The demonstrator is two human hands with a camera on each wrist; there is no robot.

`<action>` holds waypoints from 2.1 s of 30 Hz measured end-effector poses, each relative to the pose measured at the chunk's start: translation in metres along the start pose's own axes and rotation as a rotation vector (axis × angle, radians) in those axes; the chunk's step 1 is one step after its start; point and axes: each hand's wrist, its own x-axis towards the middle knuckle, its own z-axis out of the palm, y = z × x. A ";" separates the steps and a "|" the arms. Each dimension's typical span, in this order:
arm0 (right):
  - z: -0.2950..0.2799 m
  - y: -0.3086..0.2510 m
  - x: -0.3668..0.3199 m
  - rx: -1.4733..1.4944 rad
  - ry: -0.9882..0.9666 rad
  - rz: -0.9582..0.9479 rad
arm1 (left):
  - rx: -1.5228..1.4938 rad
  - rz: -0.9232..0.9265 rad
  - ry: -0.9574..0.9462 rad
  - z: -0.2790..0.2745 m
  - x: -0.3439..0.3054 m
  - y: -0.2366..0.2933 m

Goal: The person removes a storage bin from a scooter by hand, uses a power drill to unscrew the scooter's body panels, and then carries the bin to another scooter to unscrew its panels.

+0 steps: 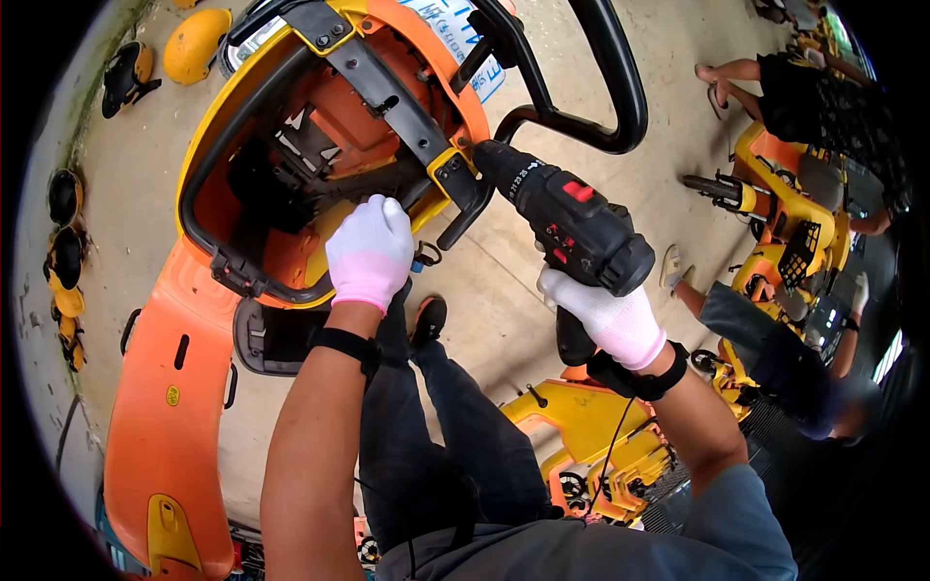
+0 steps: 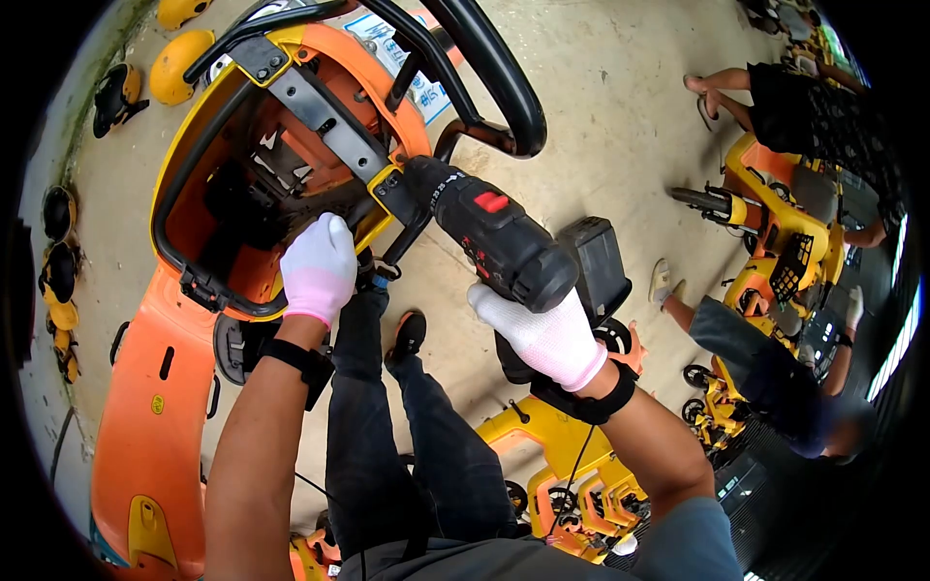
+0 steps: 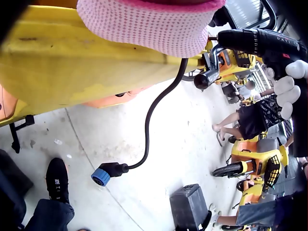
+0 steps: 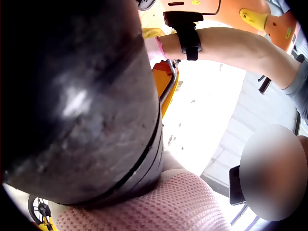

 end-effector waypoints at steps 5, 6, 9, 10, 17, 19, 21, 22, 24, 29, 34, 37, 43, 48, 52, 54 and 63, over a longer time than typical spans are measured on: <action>-0.001 -0.010 0.001 0.021 -0.013 -0.023 | 0.007 0.007 -0.005 0.002 0.001 -0.002; -0.003 -0.011 0.001 0.003 -0.019 0.029 | 0.005 0.008 -0.007 0.001 0.001 -0.001; 0.003 -0.014 0.000 0.076 0.015 0.038 | 0.016 -0.006 -0.016 0.001 0.001 0.000; 0.005 -0.015 -0.001 0.115 0.021 0.069 | 0.013 0.003 -0.005 0.001 0.001 -0.001; 0.029 -0.044 -0.006 0.615 0.094 0.368 | 0.047 0.011 0.012 0.001 0.000 0.000; 0.039 -0.056 -0.008 0.656 0.151 0.401 | 0.042 0.001 -0.003 0.000 -0.001 0.001; 0.049 -0.065 -0.008 0.691 0.230 0.428 | 0.040 -0.007 -0.014 0.001 0.001 0.000; 0.050 -0.064 -0.009 0.687 0.233 0.433 | 0.037 -0.007 -0.024 0.001 0.001 -0.001; 0.052 -0.052 -0.007 0.404 0.212 0.295 | 0.028 -0.010 -0.033 0.001 0.002 -0.001; 0.012 -0.038 0.002 -0.181 0.040 -0.041 | -0.002 -0.032 -0.072 -0.001 0.001 0.002; -0.043 -0.051 0.024 -0.675 -0.163 -0.231 | -0.006 -0.025 -0.081 -0.001 0.002 0.001; -0.047 -0.081 0.038 -1.063 -0.220 -0.289 | -0.006 -0.028 -0.093 -0.001 0.003 0.001; -0.042 -0.111 0.050 -1.318 -0.305 -0.128 | 0.002 -0.037 -0.092 -0.001 0.003 0.002; -0.044 -0.106 0.050 -1.370 -0.316 -0.136 | 0.009 -0.033 -0.070 -0.001 0.000 0.003; -0.053 -0.098 0.053 -1.330 -0.322 -0.177 | -0.030 -0.064 -0.096 -0.005 0.003 0.005; -0.058 -0.095 0.055 -1.332 -0.315 -0.204 | -0.031 -0.063 -0.104 -0.005 0.002 0.005; -0.066 -0.074 0.057 -1.107 -0.266 -0.290 | -0.004 -0.043 -0.100 -0.005 0.003 0.005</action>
